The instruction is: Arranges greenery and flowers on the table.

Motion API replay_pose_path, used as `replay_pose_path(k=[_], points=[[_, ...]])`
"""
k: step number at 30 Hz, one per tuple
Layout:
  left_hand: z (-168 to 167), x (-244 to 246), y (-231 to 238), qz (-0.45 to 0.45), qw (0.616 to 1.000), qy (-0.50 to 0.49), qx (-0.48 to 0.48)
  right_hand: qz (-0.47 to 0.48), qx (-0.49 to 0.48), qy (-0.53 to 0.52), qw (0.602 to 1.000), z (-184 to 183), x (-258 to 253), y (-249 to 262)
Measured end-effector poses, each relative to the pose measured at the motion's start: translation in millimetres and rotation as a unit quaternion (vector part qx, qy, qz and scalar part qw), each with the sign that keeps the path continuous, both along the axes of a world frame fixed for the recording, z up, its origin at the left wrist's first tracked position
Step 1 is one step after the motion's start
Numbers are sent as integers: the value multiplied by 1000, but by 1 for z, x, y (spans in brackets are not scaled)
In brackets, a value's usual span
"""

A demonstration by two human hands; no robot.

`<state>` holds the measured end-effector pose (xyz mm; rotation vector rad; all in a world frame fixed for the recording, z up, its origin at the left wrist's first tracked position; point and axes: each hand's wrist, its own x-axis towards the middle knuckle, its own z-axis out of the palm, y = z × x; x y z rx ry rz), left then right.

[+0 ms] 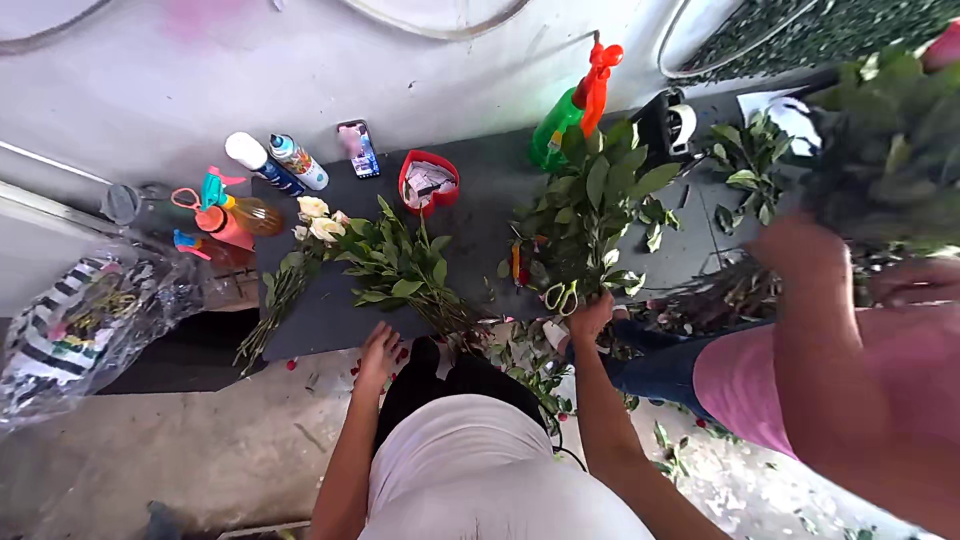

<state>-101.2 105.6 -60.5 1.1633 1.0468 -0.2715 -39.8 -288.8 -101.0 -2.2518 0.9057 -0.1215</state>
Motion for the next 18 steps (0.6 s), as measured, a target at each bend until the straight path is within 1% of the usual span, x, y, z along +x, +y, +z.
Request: replay_pose_path(k=[2, 5, 7, 9, 13, 18], points=[[3, 9, -7, -23, 1000, -7, -8, 21, -15, 10, 1000, 5, -1, -5], [4, 15, -12, -38, 999, -8, -16, 29, -27, 86, 995, 13, -1, -15], [6, 17, -13, -41, 999, -15, -22, 37, -52, 98, 993, 22, 0, -17], [8, 17, -12, -46, 998, -22, -28, 35, -66, 55, 996, 22, -4, -19], [8, 15, -7, -35, 999, -22, -36, -33, -71, -28, 997, 23, -7, -13], [13, 17, -6, -47, 998, -34, -20, -2, -52, -78, 996, 27, -9, -1]])
